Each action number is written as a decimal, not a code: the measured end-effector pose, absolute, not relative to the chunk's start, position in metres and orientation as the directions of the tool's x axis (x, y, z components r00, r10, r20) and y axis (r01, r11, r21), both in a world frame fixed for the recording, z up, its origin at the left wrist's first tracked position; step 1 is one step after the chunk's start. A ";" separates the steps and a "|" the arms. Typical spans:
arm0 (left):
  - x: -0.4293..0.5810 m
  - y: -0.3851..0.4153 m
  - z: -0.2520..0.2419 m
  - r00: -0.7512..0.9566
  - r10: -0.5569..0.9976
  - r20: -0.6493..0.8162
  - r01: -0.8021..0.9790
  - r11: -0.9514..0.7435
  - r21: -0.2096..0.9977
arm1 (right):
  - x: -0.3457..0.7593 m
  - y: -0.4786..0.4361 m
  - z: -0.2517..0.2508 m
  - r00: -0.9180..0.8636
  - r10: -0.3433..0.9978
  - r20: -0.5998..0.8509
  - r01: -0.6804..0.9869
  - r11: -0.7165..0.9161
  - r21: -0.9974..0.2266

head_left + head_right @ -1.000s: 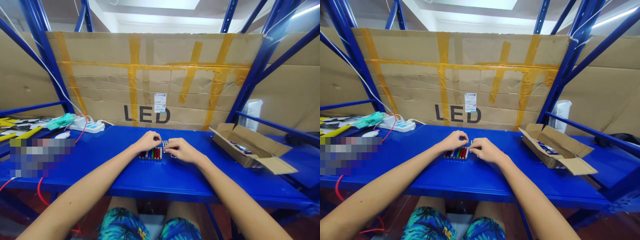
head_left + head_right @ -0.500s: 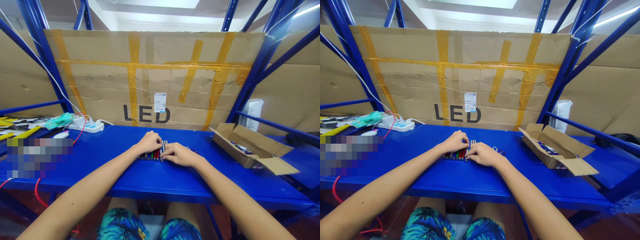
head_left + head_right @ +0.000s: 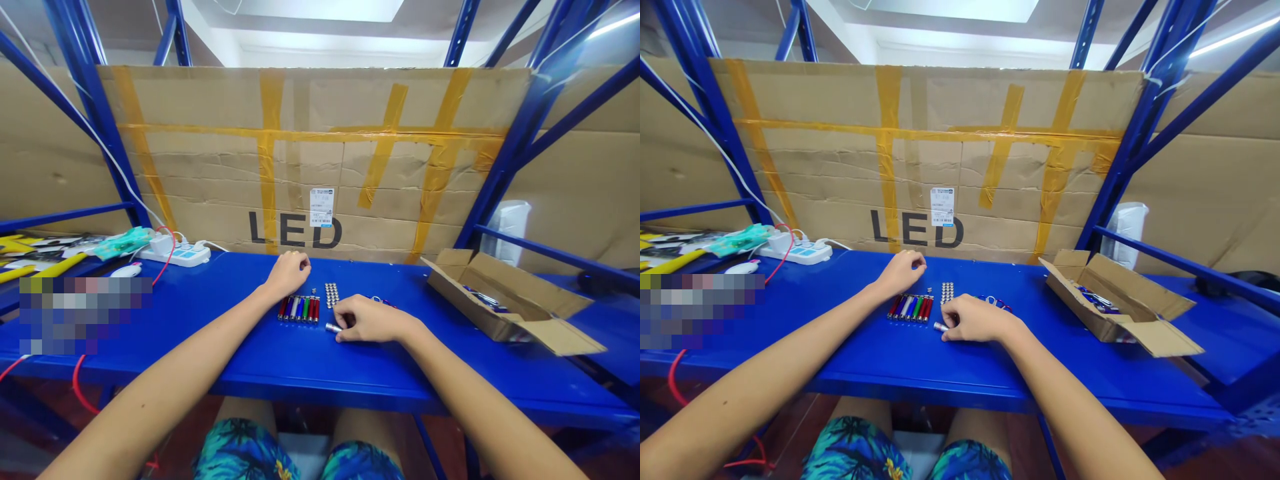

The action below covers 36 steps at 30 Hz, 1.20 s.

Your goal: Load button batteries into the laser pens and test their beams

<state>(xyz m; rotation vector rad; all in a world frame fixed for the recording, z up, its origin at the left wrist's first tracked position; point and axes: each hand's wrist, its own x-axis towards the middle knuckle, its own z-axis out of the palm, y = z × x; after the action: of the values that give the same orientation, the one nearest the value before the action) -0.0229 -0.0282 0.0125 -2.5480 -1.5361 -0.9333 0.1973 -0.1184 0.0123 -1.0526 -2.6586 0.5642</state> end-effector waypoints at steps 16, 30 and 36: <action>0.015 0.021 0.004 0.812 0.549 0.196 0.443 -0.800 0.405 | 0.262 -0.072 0.004 -0.258 0.913 0.317 0.709 0.401 -0.580; -0.001 0.030 0.001 0.775 0.600 0.198 0.495 -0.771 0.401 | 0.263 -0.073 0.004 -0.258 0.922 0.288 0.716 0.383 -0.584; -0.016 0.028 0.002 0.752 0.623 0.214 0.507 -0.755 0.415 | 0.261 -0.072 0.002 -0.277 0.923 0.266 0.711 0.383 -0.590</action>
<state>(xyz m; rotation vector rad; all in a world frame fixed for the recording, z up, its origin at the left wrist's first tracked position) -0.0158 0.0276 0.0016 -3.2498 -1.0838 -0.6086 0.2611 -0.0722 0.0023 -1.3981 -2.0723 0.4824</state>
